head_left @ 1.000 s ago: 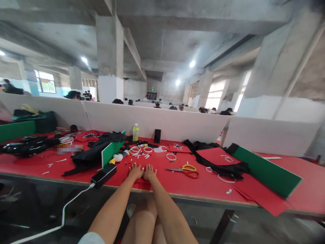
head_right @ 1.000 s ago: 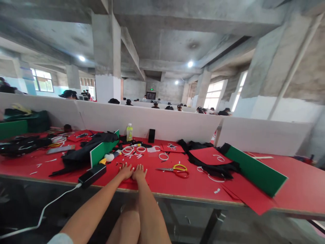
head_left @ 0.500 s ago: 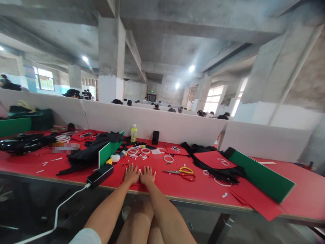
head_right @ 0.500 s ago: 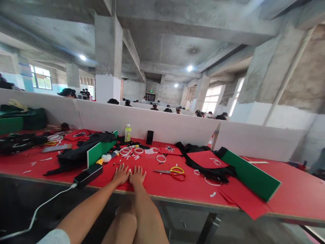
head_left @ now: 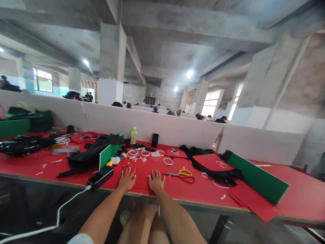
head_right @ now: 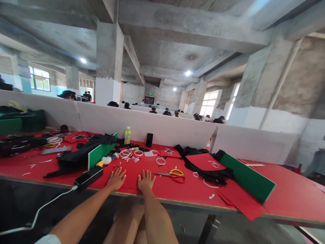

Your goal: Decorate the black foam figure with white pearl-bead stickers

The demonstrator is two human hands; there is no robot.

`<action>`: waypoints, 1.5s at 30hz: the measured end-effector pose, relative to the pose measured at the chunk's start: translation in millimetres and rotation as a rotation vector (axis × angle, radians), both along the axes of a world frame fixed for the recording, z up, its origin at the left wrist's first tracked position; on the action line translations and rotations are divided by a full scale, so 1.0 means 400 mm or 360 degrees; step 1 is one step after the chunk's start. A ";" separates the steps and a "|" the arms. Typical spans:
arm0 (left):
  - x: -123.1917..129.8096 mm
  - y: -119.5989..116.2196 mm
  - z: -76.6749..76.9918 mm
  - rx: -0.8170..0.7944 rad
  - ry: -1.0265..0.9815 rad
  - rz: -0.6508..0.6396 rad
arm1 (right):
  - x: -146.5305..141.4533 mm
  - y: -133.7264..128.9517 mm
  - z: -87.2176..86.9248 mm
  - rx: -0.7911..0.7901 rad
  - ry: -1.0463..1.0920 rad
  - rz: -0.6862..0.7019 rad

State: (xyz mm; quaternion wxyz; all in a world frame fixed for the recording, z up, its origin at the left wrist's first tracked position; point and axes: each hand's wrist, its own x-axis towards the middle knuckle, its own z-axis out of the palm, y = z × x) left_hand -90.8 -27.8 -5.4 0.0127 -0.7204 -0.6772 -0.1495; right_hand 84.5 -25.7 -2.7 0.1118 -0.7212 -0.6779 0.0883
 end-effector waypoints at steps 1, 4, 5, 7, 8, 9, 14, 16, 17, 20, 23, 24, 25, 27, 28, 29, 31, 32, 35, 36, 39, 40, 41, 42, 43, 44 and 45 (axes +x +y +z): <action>0.002 -0.002 0.002 0.0003 0.0004 0.0009 | 0.003 -0.002 0.001 0.0003 -0.0008 -0.0014; 0.031 -0.004 0.007 0.0000 0.0020 0.0072 | -0.018 -0.006 0.002 0.0003 -0.0031 -0.0105; 0.046 -0.002 0.007 -0.0005 0.0026 0.0099 | -0.032 -0.007 0.002 -0.0006 -0.0036 -0.0154; 0.079 0.004 0.006 -0.0023 0.0040 0.0137 | -0.067 -0.008 0.003 -0.0038 -0.0037 -0.0249; 0.094 0.008 0.004 -0.0032 0.0048 0.0140 | -0.082 -0.009 0.003 -0.0054 -0.0035 -0.0279; 0.106 0.012 0.002 -0.0039 0.0055 0.0131 | -0.096 -0.009 0.002 -0.0066 -0.0031 -0.0293; 0.107 0.012 -0.002 -0.0044 0.0069 -0.0026 | -0.104 -0.008 -0.002 -0.0025 -0.0021 -0.0182; 0.079 0.006 0.003 -0.0052 0.0071 -0.0126 | -0.078 -0.011 -0.002 -0.0002 -0.0033 -0.0120; 0.060 0.003 0.005 -0.0059 0.0073 -0.0174 | -0.058 -0.013 -0.001 0.0009 -0.0041 -0.0111; -0.007 -0.004 0.013 -0.0085 0.0087 -0.0258 | 0.017 -0.020 0.004 0.0046 -0.0070 -0.0163; -0.059 -0.003 0.018 -0.0083 0.0109 -0.0232 | 0.075 -0.026 0.008 0.0105 -0.0092 -0.0231; -0.068 -0.002 0.019 -0.0077 0.0117 -0.0215 | 0.083 -0.028 0.009 0.0130 -0.0096 -0.0239; -0.072 0.000 0.021 -0.0069 0.0125 -0.0200 | 0.086 -0.029 0.011 0.0156 -0.0099 -0.0239; -0.069 0.002 0.023 -0.0058 0.0141 -0.0186 | 0.078 -0.031 0.016 0.0213 -0.0103 -0.0208; -0.065 0.003 0.023 -0.0057 0.0148 -0.0185 | 0.072 -0.032 0.019 0.0245 -0.0107 -0.0178; -0.061 0.003 0.023 -0.0057 0.0154 -0.0186 | 0.067 -0.034 0.022 0.0277 -0.0111 -0.0141; -0.056 0.003 0.023 -0.0063 0.0161 -0.0184 | 0.064 -0.036 0.028 0.0333 -0.0120 -0.0042; -0.056 0.003 0.023 -0.0068 0.0163 -0.0181 | 0.066 -0.036 0.030 0.0352 -0.0123 0.0015; -0.061 0.006 0.025 -0.0081 0.0165 -0.0172 | 0.080 -0.031 0.040 0.0370 -0.0124 0.0127; -0.060 0.007 0.025 -0.0084 0.0166 -0.0169 | 0.082 -0.027 0.044 0.0365 -0.0123 0.0139; -0.026 0.008 0.024 -0.0088 0.0166 -0.0167 | 0.063 -0.012 0.054 0.0338 -0.0114 0.0147; -0.002 0.008 0.021 -0.0087 0.0167 -0.0172 | 0.048 -0.008 0.055 0.0326 -0.0106 0.0152; 0.027 0.009 0.017 -0.0083 0.0168 -0.0186 | 0.030 -0.005 0.054 0.0312 -0.0095 0.0160; 0.059 0.011 0.012 -0.0080 0.0169 -0.0209 | 0.011 -0.004 0.052 0.0295 -0.0084 0.0167; 0.092 0.014 0.007 -0.0077 0.0171 -0.0225 | -0.007 -0.004 0.048 0.0280 -0.0074 0.0172; 0.122 0.016 0.001 -0.0068 0.0172 -0.0232 | -0.021 -0.006 0.042 0.0268 -0.0066 0.0173; 0.147 0.019 -0.003 -0.0061 0.0171 -0.0240 | -0.029 -0.010 0.036 0.0260 -0.0063 0.0169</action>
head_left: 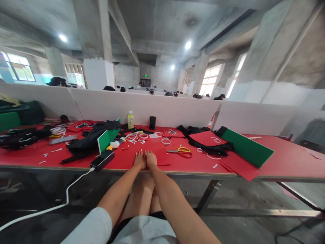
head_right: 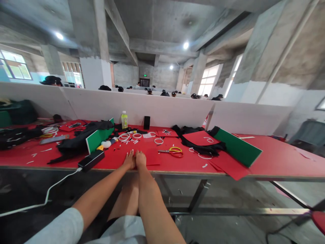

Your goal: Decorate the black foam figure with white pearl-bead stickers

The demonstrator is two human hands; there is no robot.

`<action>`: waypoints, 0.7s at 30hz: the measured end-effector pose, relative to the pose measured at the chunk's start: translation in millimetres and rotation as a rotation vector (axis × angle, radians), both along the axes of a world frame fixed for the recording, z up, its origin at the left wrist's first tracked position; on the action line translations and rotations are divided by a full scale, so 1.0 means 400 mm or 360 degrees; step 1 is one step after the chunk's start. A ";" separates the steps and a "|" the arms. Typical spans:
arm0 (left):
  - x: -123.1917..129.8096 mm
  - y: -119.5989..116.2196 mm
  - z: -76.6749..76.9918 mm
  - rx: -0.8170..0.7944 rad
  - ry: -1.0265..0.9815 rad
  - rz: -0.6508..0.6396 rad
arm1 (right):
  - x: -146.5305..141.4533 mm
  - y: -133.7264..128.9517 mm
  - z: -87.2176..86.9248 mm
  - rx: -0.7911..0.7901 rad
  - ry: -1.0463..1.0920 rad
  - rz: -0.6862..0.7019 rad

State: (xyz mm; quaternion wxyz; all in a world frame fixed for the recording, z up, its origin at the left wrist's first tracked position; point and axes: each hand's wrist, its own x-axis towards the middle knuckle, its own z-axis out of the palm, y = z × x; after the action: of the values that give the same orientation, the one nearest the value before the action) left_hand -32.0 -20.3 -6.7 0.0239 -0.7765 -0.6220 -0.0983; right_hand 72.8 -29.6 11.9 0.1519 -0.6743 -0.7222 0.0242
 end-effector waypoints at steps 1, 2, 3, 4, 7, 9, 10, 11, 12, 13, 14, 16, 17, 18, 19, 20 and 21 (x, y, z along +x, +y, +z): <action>0.019 0.002 -0.003 0.0007 -0.0007 -0.0013 | -0.003 -0.004 -0.006 -0.0001 -0.0002 -0.0003; 0.032 0.003 -0.006 0.0016 -0.0017 -0.0029 | 0.000 -0.009 -0.012 0.0004 -0.0008 0.0000; 0.038 0.003 -0.007 0.0024 -0.0030 -0.0046 | 0.008 -0.013 -0.017 0.0010 -0.0019 0.0015; 0.040 0.003 -0.007 0.0031 -0.0045 -0.0063 | 0.018 -0.017 -0.021 0.0014 -0.0031 0.0043; 0.024 -0.001 -0.005 0.0036 -0.0082 -0.0101 | 0.058 -0.027 -0.026 -0.0008 -0.0073 0.0163; 0.005 -0.007 -0.001 0.0024 -0.0096 -0.0105 | 0.087 -0.034 -0.024 -0.0046 -0.0101 0.0226; -0.006 -0.010 0.001 0.0014 -0.0101 -0.0101 | 0.103 -0.038 -0.022 -0.0069 -0.0114 0.0248; -0.019 -0.013 0.004 0.0002 -0.0104 -0.0093 | 0.121 -0.042 -0.020 -0.0094 -0.0128 0.0266; -0.032 -0.015 0.007 -0.0011 -0.0107 -0.0082 | 0.139 -0.047 -0.018 -0.0120 -0.0142 0.0279; -0.047 -0.017 0.012 -0.0025 -0.0109 -0.0071 | 0.158 -0.053 -0.016 -0.0143 -0.0155 0.0287; -0.061 -0.019 0.016 -0.0038 -0.0112 -0.0061 | 0.176 -0.060 -0.014 -0.0162 -0.0167 0.0293; -0.087 -0.022 0.025 -0.0053 -0.0119 -0.0049 | 0.209 -0.079 -0.011 -0.0178 -0.0182 0.0290; -0.097 -0.024 0.028 -0.0057 -0.0124 -0.0048 | 0.223 -0.092 -0.012 -0.0172 -0.0187 0.0280; -0.104 -0.027 0.029 -0.0056 -0.0131 -0.0052 | 0.233 -0.107 -0.015 -0.0157 -0.0188 0.0258; -0.108 -0.031 0.028 -0.0056 -0.0138 -0.0058 | 0.240 -0.123 -0.019 -0.0133 -0.0189 0.0233; -0.109 -0.035 0.025 -0.0056 -0.0145 -0.0066 | 0.244 -0.139 -0.026 -0.0106 -0.0188 0.0195; -0.108 -0.039 0.019 -0.0061 -0.0153 -0.0067 | 0.244 -0.153 -0.034 -0.0079 -0.0185 0.0145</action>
State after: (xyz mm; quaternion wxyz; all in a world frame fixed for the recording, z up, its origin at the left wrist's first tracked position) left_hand -75.1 -35.8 1.1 -0.0229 -0.7841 -0.6076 -0.1240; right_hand 170.5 -90.7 -1.6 0.0916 -0.6446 -0.7590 0.0097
